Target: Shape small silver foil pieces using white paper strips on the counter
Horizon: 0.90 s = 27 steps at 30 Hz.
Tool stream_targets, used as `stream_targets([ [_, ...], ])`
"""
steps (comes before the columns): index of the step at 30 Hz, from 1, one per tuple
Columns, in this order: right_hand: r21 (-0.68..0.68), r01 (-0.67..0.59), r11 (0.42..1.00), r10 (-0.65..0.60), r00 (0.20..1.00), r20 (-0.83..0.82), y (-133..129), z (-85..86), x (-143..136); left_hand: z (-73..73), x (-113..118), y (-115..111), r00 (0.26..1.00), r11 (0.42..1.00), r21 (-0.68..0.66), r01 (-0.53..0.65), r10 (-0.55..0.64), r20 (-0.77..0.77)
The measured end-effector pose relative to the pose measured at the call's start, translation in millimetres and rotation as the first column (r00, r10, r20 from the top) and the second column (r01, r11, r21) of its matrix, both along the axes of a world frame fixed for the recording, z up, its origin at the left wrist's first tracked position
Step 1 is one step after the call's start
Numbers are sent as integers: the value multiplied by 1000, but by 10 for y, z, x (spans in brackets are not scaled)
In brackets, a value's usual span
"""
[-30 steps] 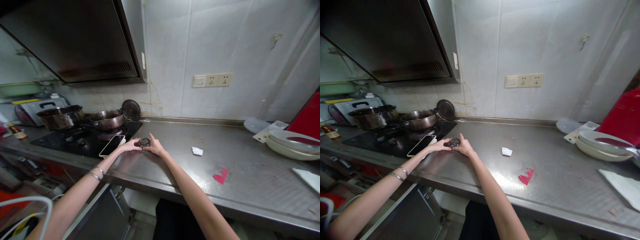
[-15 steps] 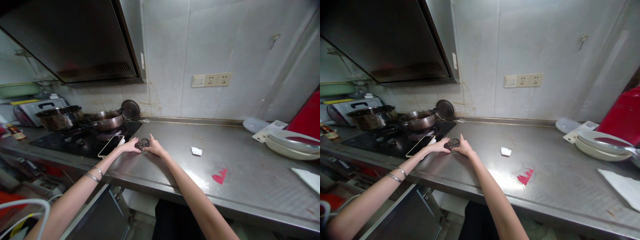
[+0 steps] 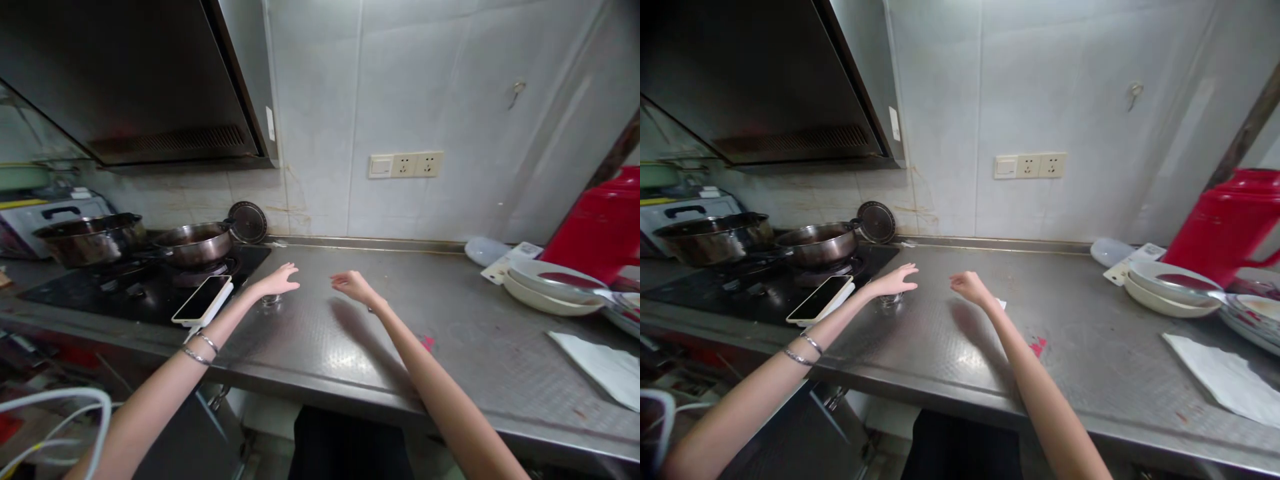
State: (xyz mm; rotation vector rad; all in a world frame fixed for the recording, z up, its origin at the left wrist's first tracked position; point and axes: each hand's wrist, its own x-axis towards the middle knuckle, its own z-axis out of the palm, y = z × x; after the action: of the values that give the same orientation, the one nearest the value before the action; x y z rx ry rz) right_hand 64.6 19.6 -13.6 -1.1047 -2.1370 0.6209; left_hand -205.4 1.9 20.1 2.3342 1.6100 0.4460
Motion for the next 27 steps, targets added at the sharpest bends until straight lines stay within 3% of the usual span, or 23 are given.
stream_targets([
  [6,11,186,982,-187,982,31,49,-116,887,-329,774,69,994,997,38,73,-76,81],
  [9,8,189,982,-189,980,62,23,-175,1090,-464,1075,106,990,995,58,77,-84,111],
  [13,3,177,984,-176,978,108,4,-250,1148,-599,1353,196,985,994,81,74,-86,150],
  [20,-21,163,986,-158,973,168,52,-324,1100,-793,1522,299,974,989,83,122,-136,179],
  [27,-48,139,989,-129,978,162,66,-342,1067,-827,1518,264,968,992,75,102,-116,224],
])
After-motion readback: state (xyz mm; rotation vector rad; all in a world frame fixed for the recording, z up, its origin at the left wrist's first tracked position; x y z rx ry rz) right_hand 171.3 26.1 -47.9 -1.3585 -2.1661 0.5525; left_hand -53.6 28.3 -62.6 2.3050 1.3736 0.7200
